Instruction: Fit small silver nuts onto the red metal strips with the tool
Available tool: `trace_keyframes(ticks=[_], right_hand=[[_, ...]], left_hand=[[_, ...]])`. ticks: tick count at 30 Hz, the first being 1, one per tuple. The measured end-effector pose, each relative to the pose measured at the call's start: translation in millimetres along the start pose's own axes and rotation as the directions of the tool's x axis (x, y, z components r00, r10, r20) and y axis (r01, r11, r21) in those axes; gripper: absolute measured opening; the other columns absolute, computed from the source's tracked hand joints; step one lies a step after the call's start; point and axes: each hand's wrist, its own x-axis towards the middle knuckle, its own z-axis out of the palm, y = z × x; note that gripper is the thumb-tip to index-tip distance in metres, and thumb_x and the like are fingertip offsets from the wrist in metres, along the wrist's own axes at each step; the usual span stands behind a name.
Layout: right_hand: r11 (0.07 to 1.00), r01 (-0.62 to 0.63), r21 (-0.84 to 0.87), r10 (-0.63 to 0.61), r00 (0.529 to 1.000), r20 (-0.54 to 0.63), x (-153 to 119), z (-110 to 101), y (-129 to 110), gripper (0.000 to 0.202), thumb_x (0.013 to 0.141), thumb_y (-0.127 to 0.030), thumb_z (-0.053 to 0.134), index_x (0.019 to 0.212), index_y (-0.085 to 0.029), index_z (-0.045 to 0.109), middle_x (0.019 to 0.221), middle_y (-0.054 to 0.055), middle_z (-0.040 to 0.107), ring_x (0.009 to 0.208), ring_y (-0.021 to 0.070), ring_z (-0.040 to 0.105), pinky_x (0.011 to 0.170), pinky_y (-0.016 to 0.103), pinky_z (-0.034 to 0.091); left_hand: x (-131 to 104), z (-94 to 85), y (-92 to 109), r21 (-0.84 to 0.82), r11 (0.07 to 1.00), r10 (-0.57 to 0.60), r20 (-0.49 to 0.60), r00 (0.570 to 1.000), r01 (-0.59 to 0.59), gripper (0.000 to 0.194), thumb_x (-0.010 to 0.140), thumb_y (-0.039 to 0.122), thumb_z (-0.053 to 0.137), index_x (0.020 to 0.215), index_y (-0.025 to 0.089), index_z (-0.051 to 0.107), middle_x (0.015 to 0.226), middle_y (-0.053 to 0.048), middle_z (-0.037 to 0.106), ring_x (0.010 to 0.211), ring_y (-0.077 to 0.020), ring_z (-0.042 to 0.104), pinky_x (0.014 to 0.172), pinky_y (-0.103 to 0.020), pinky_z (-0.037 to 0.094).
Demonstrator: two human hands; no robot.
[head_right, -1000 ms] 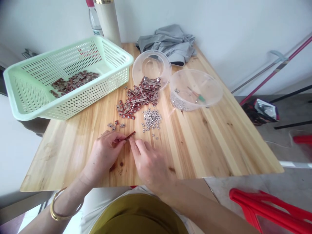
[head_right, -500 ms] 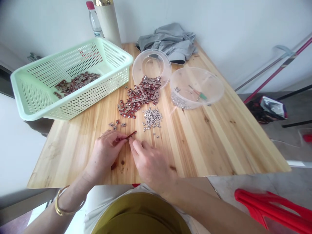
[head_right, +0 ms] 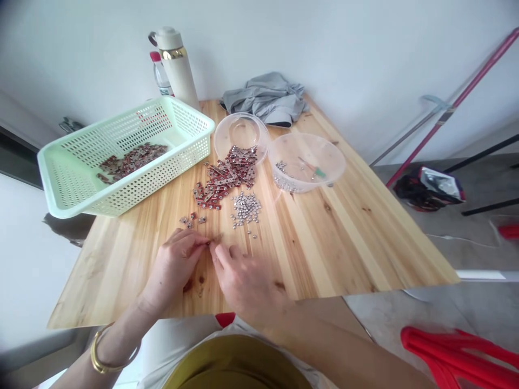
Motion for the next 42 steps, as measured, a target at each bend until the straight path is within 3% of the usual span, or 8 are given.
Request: trace_keyframes(ticks=[4, 8, 13, 20, 27, 33, 38, 42], right_hand=[[0.99, -0.027, 0.139, 0.035, 0.998, -0.051, -0.2, -1.7, 3.9, 0.042, 0.087, 0.0, 0.044, 0.125, -0.01, 0.058, 0.097, 0.009, 0.065, 0.076, 0.0193, 0.063, 0.054, 0.03, 0.052], [0.881, -0.083, 0.467, 0.2, 0.958, -0.207, -9.1, -3.1, 16.4, 0.044, 0.093, -0.004, 0.038, 0.134, -0.014, 0.05, 0.106, 0.01, 0.062, 0.091, 0.0174, 0.064, 0.074, 0.029, 0.055], [0.792, -0.093, 0.604, 0.295, 0.924, -0.244, -16.0, -3.5, 32.4, 0.039, 0.097, -0.011, 0.041, 0.133, -0.021, 0.051, 0.107, 0.009, 0.062, 0.097, 0.017, 0.063, 0.08, 0.028, 0.053], [0.741, -0.224, 0.634, 0.439, 0.875, -0.205, -7.7, 1.2, 69.5, 0.016, 0.096, -0.024, 0.051, 0.109, -0.019, 0.059, 0.096, 0.006, 0.066, 0.085, 0.017, 0.065, 0.074, 0.029, 0.052], [0.782, -0.208, 0.588, 0.34, 0.932, -0.123, 0.8, -2.0, 75.4, 0.013, 0.096, -0.02, 0.048, 0.1, -0.02, 0.061, 0.095, 0.005, 0.065, 0.085, 0.0166, 0.063, 0.075, 0.03, 0.049], [0.928, -0.172, 0.33, 0.205, 0.976, -0.068, 17.6, -3.4, 65.0, 0.017, 0.097, -0.02, 0.048, 0.098, -0.019, 0.065, 0.091, 0.003, 0.062, 0.073, 0.0143, 0.06, 0.062, 0.027, 0.042], [0.995, -0.076, 0.072, 0.079, 0.996, -0.037, 29.1, -4.4, 63.3, 0.016, 0.094, -0.015, 0.052, 0.087, -0.017, 0.066, 0.086, 0.004, 0.06, 0.067, 0.0133, 0.056, 0.056, 0.028, 0.038], [0.997, -0.023, -0.071, 0.025, 1.0, 0.015, 34.4, -6.7, 62.6, 0.018, 0.089, -0.006, 0.051, 0.086, -0.015, 0.066, 0.09, 0.008, 0.062, 0.067, 0.0152, 0.057, 0.053, 0.03, 0.036]], left_hand=[[-1.2, -3.0, 0.5, 0.019, 0.999, 0.033, -0.012, 0.999, -0.033, 0.017, 0.085, 0.006, 0.059, 0.083, 0.017, 0.071, 0.082, -0.004, 0.071, 0.08, -0.0199, 0.063, 0.073, -0.033, 0.054], [24.3, -49.9, -8.5, 0.034, 0.998, -0.046, -0.156, 0.987, 0.052, 0.015, 0.085, 0.011, 0.062, 0.091, 0.02, 0.072, 0.085, -0.003, 0.072, 0.078, -0.0188, 0.064, 0.073, -0.033, 0.054], [63.8, -106.1, -16.0, 0.343, 0.936, 0.121, -0.521, 0.845, 0.077, 0.033, 0.085, 0.021, 0.065, 0.118, 0.016, 0.065, 0.116, -0.013, 0.064, 0.1, -0.027, 0.06, 0.085, -0.045, 0.052], [45.1, -29.5, -15.8, 0.297, 0.952, 0.071, 0.018, 0.997, -0.074, 0.009, 0.086, 0.018, 0.063, 0.092, 0.019, 0.07, 0.086, -0.006, 0.066, 0.086, -0.0226, 0.059, 0.076, -0.037, 0.053], [48.2, -16.2, -17.6, 0.178, 0.984, -0.047, 0.085, 0.995, 0.032, 0.016, 0.087, 0.016, 0.055, 0.079, 0.018, 0.069, 0.079, -0.006, 0.067, 0.081, -0.021, 0.058, 0.074, -0.033, 0.048], [42.4, -20.4, 2.3, -0.488, 0.652, -0.483, 0.323, 0.814, 0.581, 0.015, 0.076, 0.031, 0.063, 0.071, 0.017, 0.064, 0.065, 0.001, 0.064, 0.052, -0.0083, 0.049, 0.05, -0.021, 0.034], [36.1, -17.0, 7.8, -0.647, 0.419, -0.524, 0.401, 0.751, 0.637, 0.018, 0.065, 0.028, 0.069, 0.075, 0.015, 0.061, 0.059, 0.004, 0.059, 0.043, -0.0044, 0.037, 0.043, -0.019, 0.026], [31.1, -16.5, 7.2, -0.578, 0.536, -0.514, 0.355, 0.781, 0.616, 0.01, 0.07, 0.024, 0.064, 0.076, 0.017, 0.06, 0.051, 0.008, 0.05, 0.041, -0.006, 0.037, 0.042, -0.02, 0.028]])
